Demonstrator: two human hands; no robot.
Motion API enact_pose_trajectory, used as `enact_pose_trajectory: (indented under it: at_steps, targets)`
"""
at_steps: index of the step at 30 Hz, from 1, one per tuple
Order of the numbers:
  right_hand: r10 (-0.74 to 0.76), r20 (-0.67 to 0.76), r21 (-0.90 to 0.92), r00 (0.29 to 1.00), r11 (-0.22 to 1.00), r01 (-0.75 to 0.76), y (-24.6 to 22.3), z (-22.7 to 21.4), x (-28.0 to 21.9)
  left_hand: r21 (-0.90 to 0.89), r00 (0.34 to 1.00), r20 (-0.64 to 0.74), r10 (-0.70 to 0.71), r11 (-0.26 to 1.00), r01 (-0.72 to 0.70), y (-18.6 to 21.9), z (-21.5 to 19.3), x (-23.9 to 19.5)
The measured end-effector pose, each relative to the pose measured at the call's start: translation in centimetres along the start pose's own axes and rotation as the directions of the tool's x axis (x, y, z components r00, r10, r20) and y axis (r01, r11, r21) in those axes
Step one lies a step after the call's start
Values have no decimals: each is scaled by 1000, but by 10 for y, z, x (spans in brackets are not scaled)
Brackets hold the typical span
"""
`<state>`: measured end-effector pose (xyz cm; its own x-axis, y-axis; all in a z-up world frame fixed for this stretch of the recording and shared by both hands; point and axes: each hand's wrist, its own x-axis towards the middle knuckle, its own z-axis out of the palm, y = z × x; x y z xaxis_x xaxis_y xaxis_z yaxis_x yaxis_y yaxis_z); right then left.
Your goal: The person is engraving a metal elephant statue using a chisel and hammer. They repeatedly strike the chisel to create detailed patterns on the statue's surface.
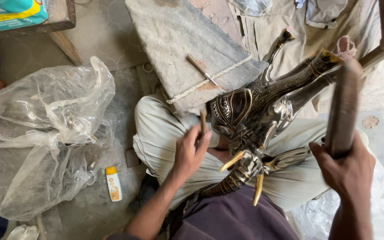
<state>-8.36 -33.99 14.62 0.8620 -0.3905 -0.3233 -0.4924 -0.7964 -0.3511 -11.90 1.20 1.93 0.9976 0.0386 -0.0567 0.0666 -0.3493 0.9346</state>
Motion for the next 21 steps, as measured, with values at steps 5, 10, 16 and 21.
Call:
enact_pose_trajectory:
  at_steps: [5,10,16,21]
  targets:
    - [-135,42,462,990,881,101,49,24,-6,-368,927,368,-74,904,218,-24,25,-79]
    - [-120,123,365,985,929,67,52,21,5,-475,876,476,-80,815,333,38,22,-71]
    - [-168,166,515,972,855,59,61,1,6,-458,720,665,-200,652,604,164,-13,-38]
    - [-113,184,522,977,853,0,72,4,0,-550,690,676,-258,447,706,202,-12,-27]
